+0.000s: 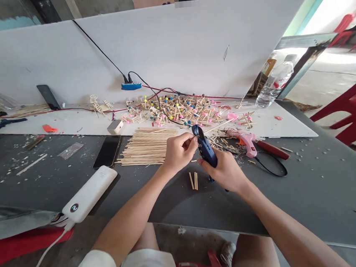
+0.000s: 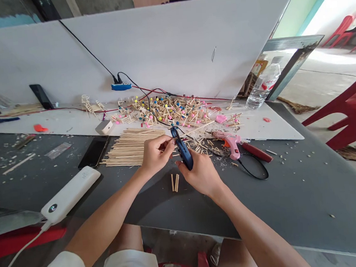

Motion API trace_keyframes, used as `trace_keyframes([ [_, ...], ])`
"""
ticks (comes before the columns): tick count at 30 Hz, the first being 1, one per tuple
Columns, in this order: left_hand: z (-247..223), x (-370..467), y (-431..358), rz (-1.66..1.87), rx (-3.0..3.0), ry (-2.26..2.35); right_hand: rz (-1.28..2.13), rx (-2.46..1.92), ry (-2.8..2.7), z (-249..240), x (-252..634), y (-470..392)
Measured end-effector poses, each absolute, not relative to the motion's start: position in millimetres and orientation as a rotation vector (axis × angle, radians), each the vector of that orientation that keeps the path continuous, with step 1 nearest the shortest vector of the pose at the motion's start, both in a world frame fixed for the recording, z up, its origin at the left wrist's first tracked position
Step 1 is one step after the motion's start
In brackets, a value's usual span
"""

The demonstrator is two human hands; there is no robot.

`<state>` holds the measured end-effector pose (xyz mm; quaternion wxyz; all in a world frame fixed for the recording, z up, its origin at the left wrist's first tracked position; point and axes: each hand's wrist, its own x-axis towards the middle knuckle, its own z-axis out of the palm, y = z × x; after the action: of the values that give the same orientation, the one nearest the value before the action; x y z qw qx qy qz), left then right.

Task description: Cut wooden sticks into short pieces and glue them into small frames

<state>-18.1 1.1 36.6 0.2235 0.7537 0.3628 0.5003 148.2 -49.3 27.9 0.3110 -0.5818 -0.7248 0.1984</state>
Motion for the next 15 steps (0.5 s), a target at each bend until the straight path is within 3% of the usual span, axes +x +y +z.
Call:
trace_keyframes([
  [15, 28.0, -16.2, 3.7, 1.249, 1.894, 0.968, 0.582, -1.645, -1.899, 27.3, 146.1, -49.6],
])
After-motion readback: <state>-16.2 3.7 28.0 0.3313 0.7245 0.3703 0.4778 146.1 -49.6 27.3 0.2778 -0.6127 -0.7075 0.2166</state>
